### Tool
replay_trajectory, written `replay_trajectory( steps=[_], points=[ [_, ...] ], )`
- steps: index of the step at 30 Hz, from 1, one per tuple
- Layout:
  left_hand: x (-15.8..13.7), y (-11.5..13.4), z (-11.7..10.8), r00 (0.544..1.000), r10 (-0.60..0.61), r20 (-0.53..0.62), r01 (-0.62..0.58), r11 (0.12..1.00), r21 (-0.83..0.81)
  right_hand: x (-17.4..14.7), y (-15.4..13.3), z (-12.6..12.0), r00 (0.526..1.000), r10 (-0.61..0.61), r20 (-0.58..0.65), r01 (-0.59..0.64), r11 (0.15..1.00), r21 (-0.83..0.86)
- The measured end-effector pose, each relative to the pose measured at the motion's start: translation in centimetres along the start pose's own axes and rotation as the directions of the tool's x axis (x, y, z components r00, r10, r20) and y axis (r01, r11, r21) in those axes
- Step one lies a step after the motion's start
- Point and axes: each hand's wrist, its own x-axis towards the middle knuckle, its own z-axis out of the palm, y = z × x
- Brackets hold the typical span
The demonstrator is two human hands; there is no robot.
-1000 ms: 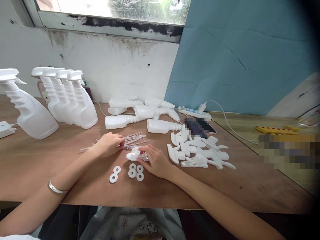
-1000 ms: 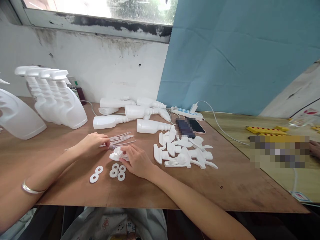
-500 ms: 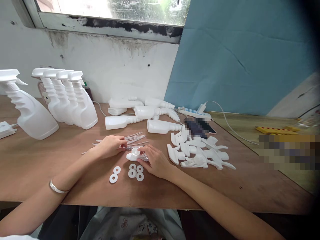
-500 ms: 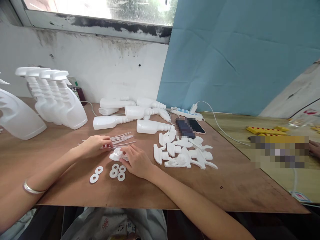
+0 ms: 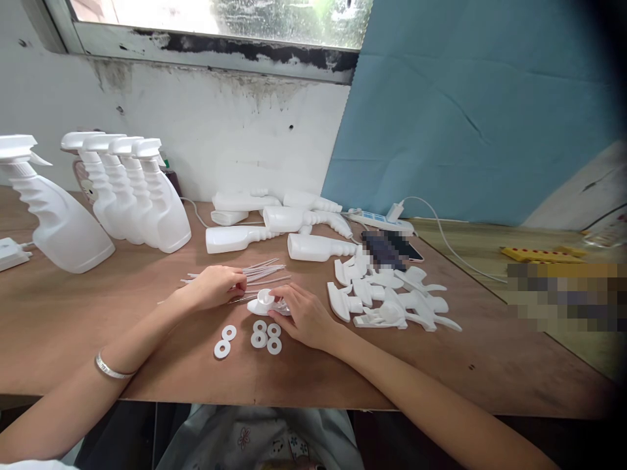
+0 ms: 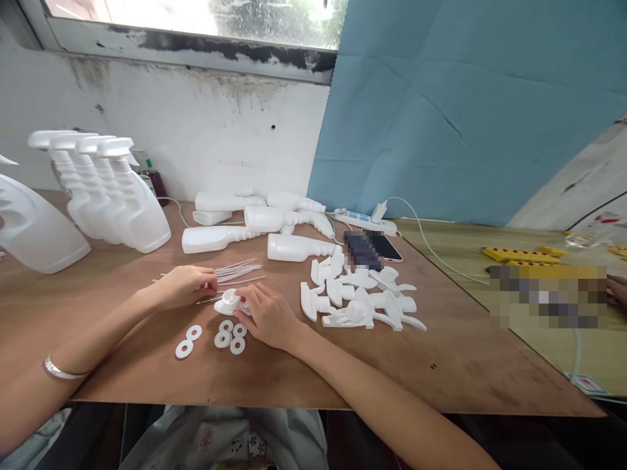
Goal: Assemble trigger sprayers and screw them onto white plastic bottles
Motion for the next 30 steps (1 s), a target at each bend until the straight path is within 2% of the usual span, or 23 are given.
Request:
replay_trajectory(
  steps=[5,8,10,12,14,16,19,22,24,26,30],
  points=[
    [0.1,0.2,-0.3,0.998,-0.058,-0.03,0.06,0.994,0.087,0.1,-0.1,-0.2,1.0,0.004,0.002,-0.004,1.0,0.001],
    [0.1,0.0,-0.9,0.984,-0.105,-0.143,0.112,0.993,0.038,0.1,-0.2,-0.2,1.0,0.008,0.001,-0.008,1.0,0.003],
    [0.1,0.0,-1.4,0.954,-0.141,-0.265,0.123,0.989,-0.082,0.1,-0.2,-0.2,1.0,0.007,-0.004,-0.007,1.0,0.003],
    [0.1,0.2,-1.8,0.878,-0.22,-0.424,0.105,0.955,-0.278,0.1,-0.2,-0.2,1.0,0.001,-0.008,-0.001,1.0,0.002],
    [0.1,0.4,-2.2,0.757,-0.347,-0.553,0.042,0.871,-0.489,0.1,-0.1,-0.2,1.0,-0.007,-0.008,0.007,1.0,0.0],
    [0.1,0.5,-2.4,0.631,-0.469,-0.618,-0.041,0.775,-0.63,0.1,-0.1,-0.1,1.0,-0.014,-0.004,0.014,1.0,-0.005],
    [0.1,0.4,-2.6,0.492,-0.557,-0.669,-0.156,0.7,-0.697,0.1,-0.1,-0.1,1.0,-0.02,-0.005,0.02,1.0,-0.015],
    [0.1,0.4,-2.8,0.396,-0.583,-0.709,-0.261,0.669,-0.696,0.1,-0.1,-0.1,1.0,-0.02,-0.011,0.019,1.0,-0.016],
    [0.2,0.6,-3.0,0.351,-0.593,-0.725,-0.315,0.654,-0.688,0.1,-0.1,-0.2,1.0,-0.015,-0.002,0.015,1.0,-0.017],
    [0.2,0.9,-2.9,0.34,-0.591,-0.731,-0.348,0.643,-0.682,0.1,-0.1,-0.2,1.0,-0.011,0.006,0.011,1.0,-0.018],
    [0.4,1.4,-2.3,0.415,-0.553,-0.722,-0.353,0.634,-0.688,0.0,-0.1,-0.1,1.0,-0.007,0.013,0.008,1.0,-0.013]
  ],
)
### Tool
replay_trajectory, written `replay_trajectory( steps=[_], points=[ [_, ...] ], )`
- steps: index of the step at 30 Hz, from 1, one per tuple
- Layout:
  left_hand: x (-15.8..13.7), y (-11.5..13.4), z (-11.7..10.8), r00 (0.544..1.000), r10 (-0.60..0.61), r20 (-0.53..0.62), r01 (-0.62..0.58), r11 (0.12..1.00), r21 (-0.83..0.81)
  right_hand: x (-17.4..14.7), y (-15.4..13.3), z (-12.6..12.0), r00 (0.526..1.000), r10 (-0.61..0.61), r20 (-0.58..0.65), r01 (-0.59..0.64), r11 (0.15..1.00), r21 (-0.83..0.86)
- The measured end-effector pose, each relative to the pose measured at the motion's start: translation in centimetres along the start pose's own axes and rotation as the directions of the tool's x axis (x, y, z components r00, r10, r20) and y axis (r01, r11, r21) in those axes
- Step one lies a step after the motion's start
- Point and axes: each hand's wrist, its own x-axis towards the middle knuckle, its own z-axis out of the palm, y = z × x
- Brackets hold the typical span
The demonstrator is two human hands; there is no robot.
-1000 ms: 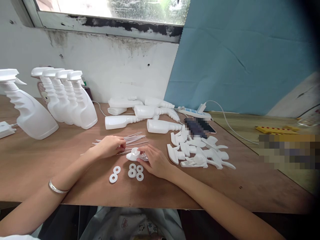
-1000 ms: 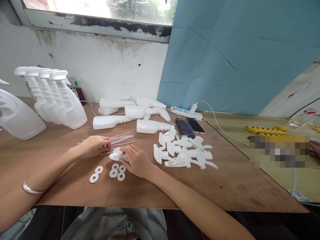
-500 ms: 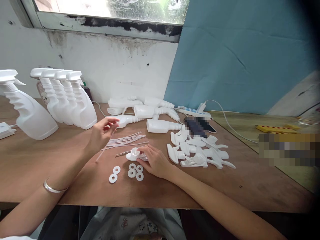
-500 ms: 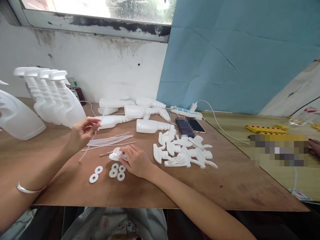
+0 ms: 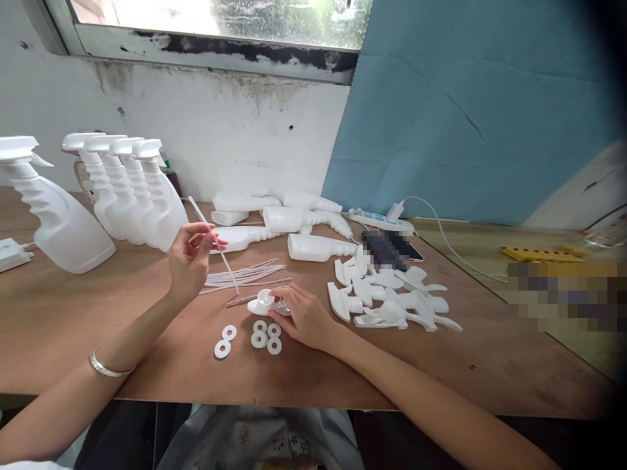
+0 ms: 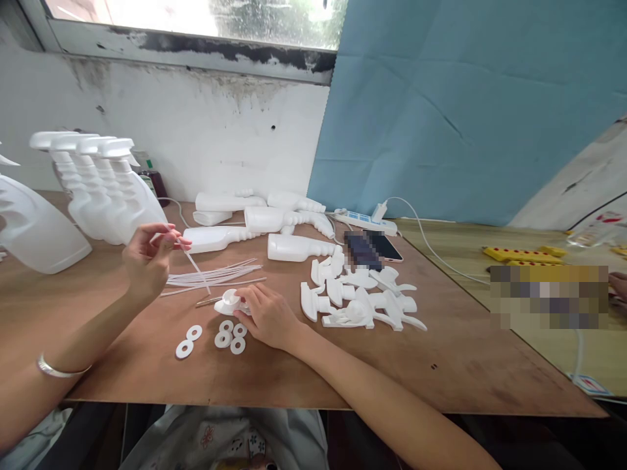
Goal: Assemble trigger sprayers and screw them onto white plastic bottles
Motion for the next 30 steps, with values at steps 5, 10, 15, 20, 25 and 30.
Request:
replay_trajectory(
  steps=[5,10,15,20,25,30],
  points=[
    [-0.4,-0.3,0.2,0.994,-0.022,0.111,0.017,0.999,0.04,0.0,0.0,0.0,1.0,0.004,0.007,-0.004,1.0,0.003],
    [-0.8,-0.4,0.4,0.983,-0.082,0.162,0.08,0.997,0.023,0.1,0.0,0.0,1.0,-0.004,-0.011,0.004,1.0,0.003],
    [-1.7,-0.6,0.7,0.946,-0.145,0.289,0.14,0.989,0.039,0.0,0.0,0.0,1.0,-0.005,-0.011,0.005,1.0,0.001],
    [-2.0,-0.7,0.7,0.889,-0.231,0.396,0.189,0.971,0.144,0.1,-0.1,0.0,1.0,0.001,-0.009,-0.001,1.0,-0.01],
    [-1.8,-0.8,0.5,0.801,-0.292,0.522,0.031,0.892,0.45,0.0,-0.1,0.1,1.0,0.001,-0.017,-0.001,1.0,-0.014],
    [-1.6,-1.5,-0.1,0.737,-0.367,0.568,-0.115,0.76,0.64,0.0,-0.1,0.1,1.0,0.006,-0.002,-0.007,1.0,-0.019]
  ],
)
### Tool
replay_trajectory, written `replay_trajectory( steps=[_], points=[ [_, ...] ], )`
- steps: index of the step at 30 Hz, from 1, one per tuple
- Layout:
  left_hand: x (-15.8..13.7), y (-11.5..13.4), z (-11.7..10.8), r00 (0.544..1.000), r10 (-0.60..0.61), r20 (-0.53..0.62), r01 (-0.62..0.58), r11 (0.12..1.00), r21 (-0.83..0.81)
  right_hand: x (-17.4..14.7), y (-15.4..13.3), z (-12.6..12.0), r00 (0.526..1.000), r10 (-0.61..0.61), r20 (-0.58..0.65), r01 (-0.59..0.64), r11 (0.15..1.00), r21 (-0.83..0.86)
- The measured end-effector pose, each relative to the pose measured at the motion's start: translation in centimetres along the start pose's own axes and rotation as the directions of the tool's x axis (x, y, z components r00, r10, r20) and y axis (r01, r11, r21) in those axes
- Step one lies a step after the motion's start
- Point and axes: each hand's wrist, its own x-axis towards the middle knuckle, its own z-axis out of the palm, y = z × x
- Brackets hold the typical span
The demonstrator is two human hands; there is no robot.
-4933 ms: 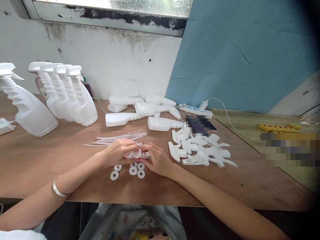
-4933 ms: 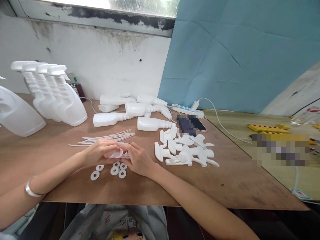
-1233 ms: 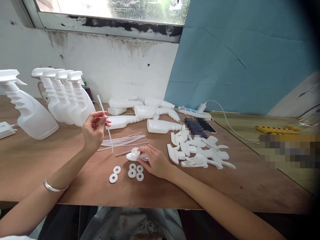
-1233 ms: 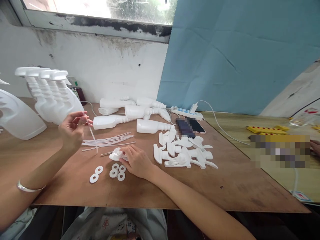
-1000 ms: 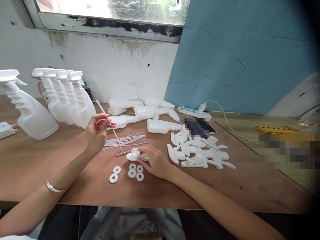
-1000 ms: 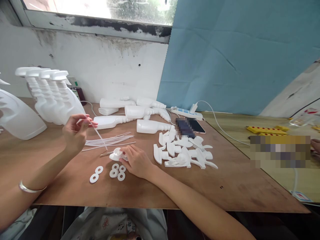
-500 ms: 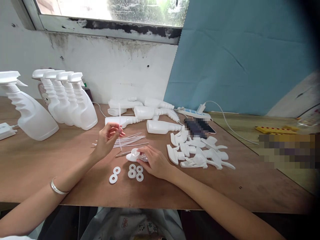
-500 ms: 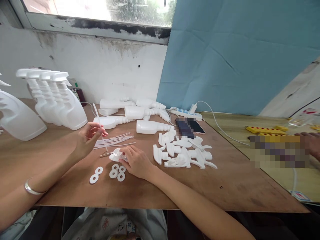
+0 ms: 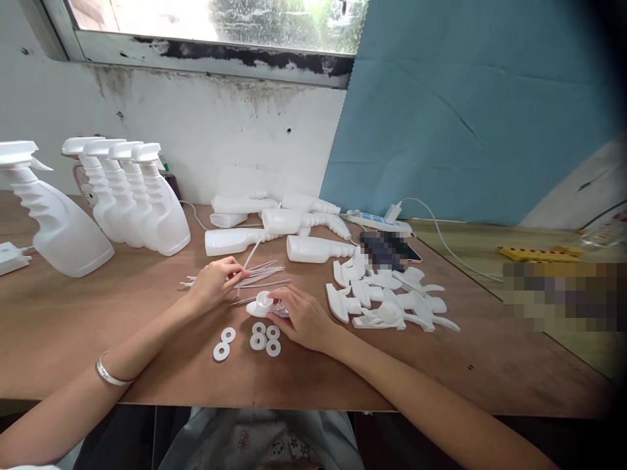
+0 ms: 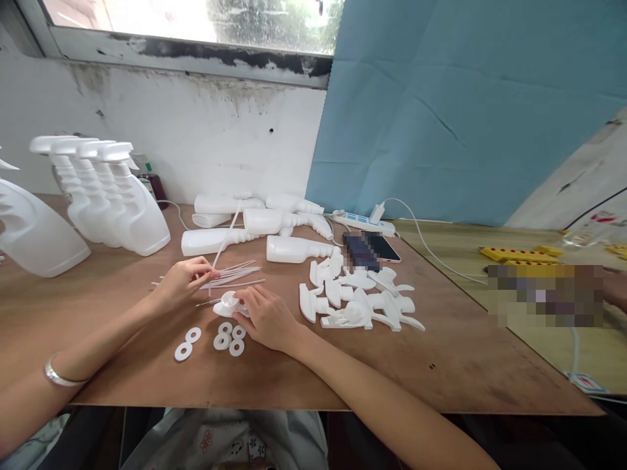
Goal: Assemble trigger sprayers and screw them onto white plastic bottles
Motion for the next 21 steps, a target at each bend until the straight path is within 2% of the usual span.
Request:
replay_trajectory(
  steps=[3,6,8,12,17,21],
  points=[
    [0.1,-0.6,0.3,0.996,0.034,0.087,-0.039,0.998,0.05,0.0,0.0,0.0,1.0,-0.003,0.0,0.003,1.0,0.001],
    [0.1,-0.8,0.5,0.986,0.096,0.138,-0.097,0.995,0.003,0.0,0.1,0.0,1.0,-0.005,0.001,0.005,1.0,0.008],
    [0.1,-0.5,0.5,0.991,0.11,0.078,-0.103,0.991,-0.083,0.0,0.1,0.0,1.0,-0.004,-0.003,0.005,1.0,0.013],
    [-0.1,0.7,0.0,0.987,0.093,-0.132,-0.131,0.94,-0.316,0.0,0.0,0.0,1.0,-0.002,-0.006,0.002,1.0,0.009],
    [-0.7,2.2,-0.1,0.973,-0.027,-0.231,-0.134,0.747,-0.651,0.0,0.0,-0.1,1.0,0.013,0.003,-0.013,1.0,0.018],
    [-1.0,3.2,0.4,0.95,-0.139,-0.28,-0.133,0.632,-0.763,0.0,0.0,0.0,1.0,0.03,0.004,-0.03,0.999,0.039]
  ],
)
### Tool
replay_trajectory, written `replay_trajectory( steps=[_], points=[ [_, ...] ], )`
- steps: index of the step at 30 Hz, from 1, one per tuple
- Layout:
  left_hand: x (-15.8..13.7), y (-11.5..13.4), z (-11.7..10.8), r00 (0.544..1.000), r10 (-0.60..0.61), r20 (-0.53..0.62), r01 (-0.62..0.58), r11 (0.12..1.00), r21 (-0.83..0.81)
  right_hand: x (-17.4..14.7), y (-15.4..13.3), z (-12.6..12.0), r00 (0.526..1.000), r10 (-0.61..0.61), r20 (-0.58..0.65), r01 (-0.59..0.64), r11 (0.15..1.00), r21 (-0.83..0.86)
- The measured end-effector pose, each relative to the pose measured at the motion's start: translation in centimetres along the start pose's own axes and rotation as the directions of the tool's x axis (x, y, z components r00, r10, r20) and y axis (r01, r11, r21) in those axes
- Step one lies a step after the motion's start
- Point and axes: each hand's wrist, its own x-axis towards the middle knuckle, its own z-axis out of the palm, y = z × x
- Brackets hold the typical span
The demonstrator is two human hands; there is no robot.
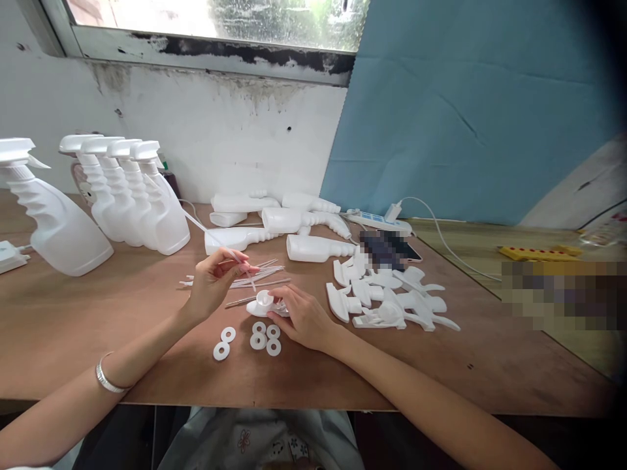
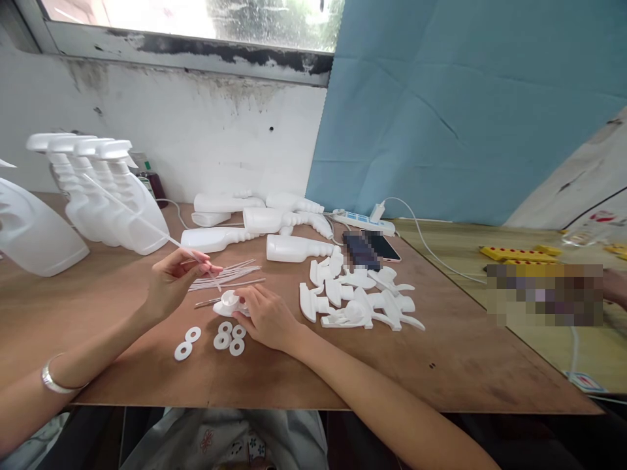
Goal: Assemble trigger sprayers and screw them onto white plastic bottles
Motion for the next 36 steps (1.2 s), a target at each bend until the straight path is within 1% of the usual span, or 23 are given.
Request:
replay_trajectory(
  steps=[3,8,11,17,22,29,33,36],
  points=[
    [-0.43,0.13,0.57,0.999,-0.047,0.006,0.047,0.998,-0.051,0.03,-0.01,-0.02,1.0,-0.002,-0.004,0.002,1.0,0.005],
    [-0.78,0.29,0.85,0.993,-0.075,0.091,0.08,0.996,-0.05,0.09,-0.05,-0.06,1.0,-0.004,-0.011,0.004,1.0,0.011],
    [-0.75,0.23,0.84,0.991,-0.067,0.116,0.071,0.997,-0.03,0.07,-0.05,0.0,1.0,0.009,-0.011,-0.008,1.0,0.018],
    [-0.52,0.24,0.7,0.993,-0.074,0.096,0.072,0.997,0.016,0.01,-0.03,-0.05,1.0,0.003,0.003,-0.003,1.0,0.009],
    [-0.43,0.43,0.6,0.994,-0.063,0.094,0.064,0.998,0.001,-0.05,0.0,-0.08,1.0,0.003,0.007,-0.003,1.0,0.013],
    [-0.61,0.08,0.62,0.986,-0.044,0.162,0.05,0.998,-0.035,0.02,0.02,-0.09,1.0,0.006,0.002,-0.006,1.0,0.013],
    [-0.63,-0.06,0.59,0.985,-0.035,0.167,0.043,0.998,-0.043,0.08,-0.02,-0.05,1.0,0.001,0.001,-0.001,1.0,0.009],
    [-0.65,0.05,0.68,0.981,-0.032,0.192,0.041,0.998,-0.043,0.08,-0.02,0.02,1.0,-0.002,-0.01,0.002,1.0,0.012]
  ],
)
